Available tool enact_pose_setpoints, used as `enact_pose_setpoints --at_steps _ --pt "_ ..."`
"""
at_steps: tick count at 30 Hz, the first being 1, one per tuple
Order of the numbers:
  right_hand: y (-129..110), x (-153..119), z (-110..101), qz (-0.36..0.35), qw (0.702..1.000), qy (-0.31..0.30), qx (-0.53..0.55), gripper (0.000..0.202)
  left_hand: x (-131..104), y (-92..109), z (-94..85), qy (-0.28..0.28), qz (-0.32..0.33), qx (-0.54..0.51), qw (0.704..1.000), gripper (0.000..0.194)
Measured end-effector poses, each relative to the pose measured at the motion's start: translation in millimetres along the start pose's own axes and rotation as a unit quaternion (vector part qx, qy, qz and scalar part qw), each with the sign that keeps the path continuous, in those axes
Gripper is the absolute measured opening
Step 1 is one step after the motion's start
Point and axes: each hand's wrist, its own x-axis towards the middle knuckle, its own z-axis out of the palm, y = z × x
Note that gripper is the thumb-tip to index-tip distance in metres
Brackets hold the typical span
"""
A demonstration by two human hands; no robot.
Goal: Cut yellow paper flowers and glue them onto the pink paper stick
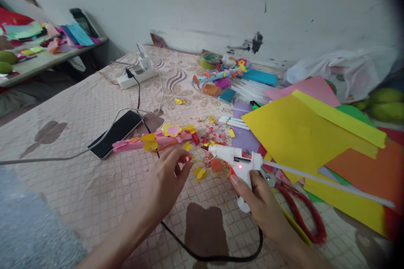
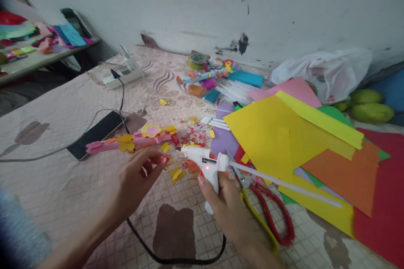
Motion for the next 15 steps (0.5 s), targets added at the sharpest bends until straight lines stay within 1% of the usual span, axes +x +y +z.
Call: enact_pose_setpoints --at_steps 2,4,7,9,12,15 --pt "-0.7 -0.6 0.0 -0.004 1.0 0.003 -0.002 0.037 -4.7 3.7 6.3 -0.049 0.022 0.01 0.998 0.004" --pt "-1.6 -1.3 -0.1 -0.012 1.0 0.011 0.001 0.037 -7.8 6.1 12.2 -0.079 0.032 0.041 0.995 0.002" --pt "-3.6 -2.8 -0.5 -0.01 1.0 0.007 0.011 0.038 -9.6 8.7 16.3 -0.091 0.028 0.084 0.992 0.002" --pt "-4.9 -3.9 -0.9 -0.005 1.0 0.008 0.01 0.038 -9.7 10.1 16.3 -0.104 0.018 0.093 0.99 0.001" --pt "-5.5 -5.4 -1.5 -0.004 1.0 0.016 0.014 0.036 -9.6 11.1 15.6 -0.119 0.003 0.087 0.989 0.004" --pt "-3.3 -7.0 -1.8 0.005 1.0 0.021 0.019 0.033 -10.9 10.3 16.0 -0.123 0.005 0.071 0.99 0.007"
